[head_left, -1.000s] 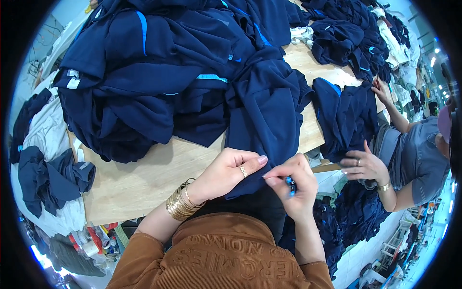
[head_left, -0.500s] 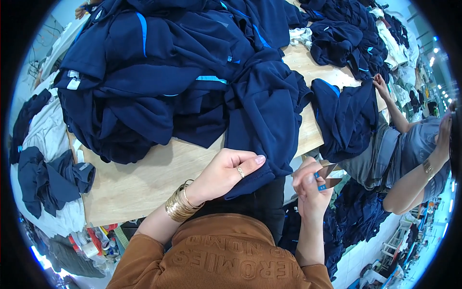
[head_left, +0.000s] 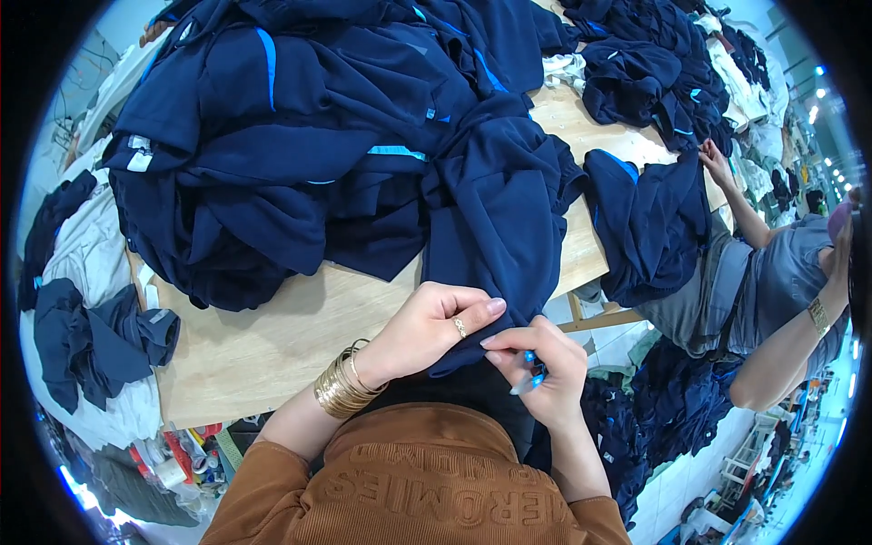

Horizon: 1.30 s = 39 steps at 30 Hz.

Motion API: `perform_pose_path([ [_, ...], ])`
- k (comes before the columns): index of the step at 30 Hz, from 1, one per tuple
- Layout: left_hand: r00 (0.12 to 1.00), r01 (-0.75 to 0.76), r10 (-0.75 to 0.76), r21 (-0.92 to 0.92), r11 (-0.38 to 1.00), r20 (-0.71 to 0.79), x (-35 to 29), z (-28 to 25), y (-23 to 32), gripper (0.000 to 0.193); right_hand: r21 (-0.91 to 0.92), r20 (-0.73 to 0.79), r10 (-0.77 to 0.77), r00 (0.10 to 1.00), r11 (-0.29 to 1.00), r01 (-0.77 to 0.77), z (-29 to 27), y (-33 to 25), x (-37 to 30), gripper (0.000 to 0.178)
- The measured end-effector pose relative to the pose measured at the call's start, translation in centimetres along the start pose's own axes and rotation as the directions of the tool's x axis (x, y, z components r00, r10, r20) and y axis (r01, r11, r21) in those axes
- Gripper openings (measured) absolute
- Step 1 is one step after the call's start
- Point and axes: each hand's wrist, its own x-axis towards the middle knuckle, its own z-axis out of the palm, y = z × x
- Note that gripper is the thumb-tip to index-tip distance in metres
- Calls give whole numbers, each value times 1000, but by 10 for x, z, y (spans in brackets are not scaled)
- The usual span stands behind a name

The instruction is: The recorder uses a small pair of thread snips to trim loose threads from several pairs of blue athletic pants at a garment factory workbench.

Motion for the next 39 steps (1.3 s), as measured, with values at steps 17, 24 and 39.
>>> perform_pose_path([
  [17,984,-172,173,-28,985,37,-11,-9,14,37,153,-180,240,954,965,-214,-9,3,-12,11],
  [24,949,-316,306,177,932,81,-12,-10,12,24,142,-185,249,951,964,-224,-10,-1,-13,11],
  [39,973,-165,135,-149,975,-189,-8,-1,-5,10,-183,-184,108,977,973,-142,19,-6,-11,18],
])
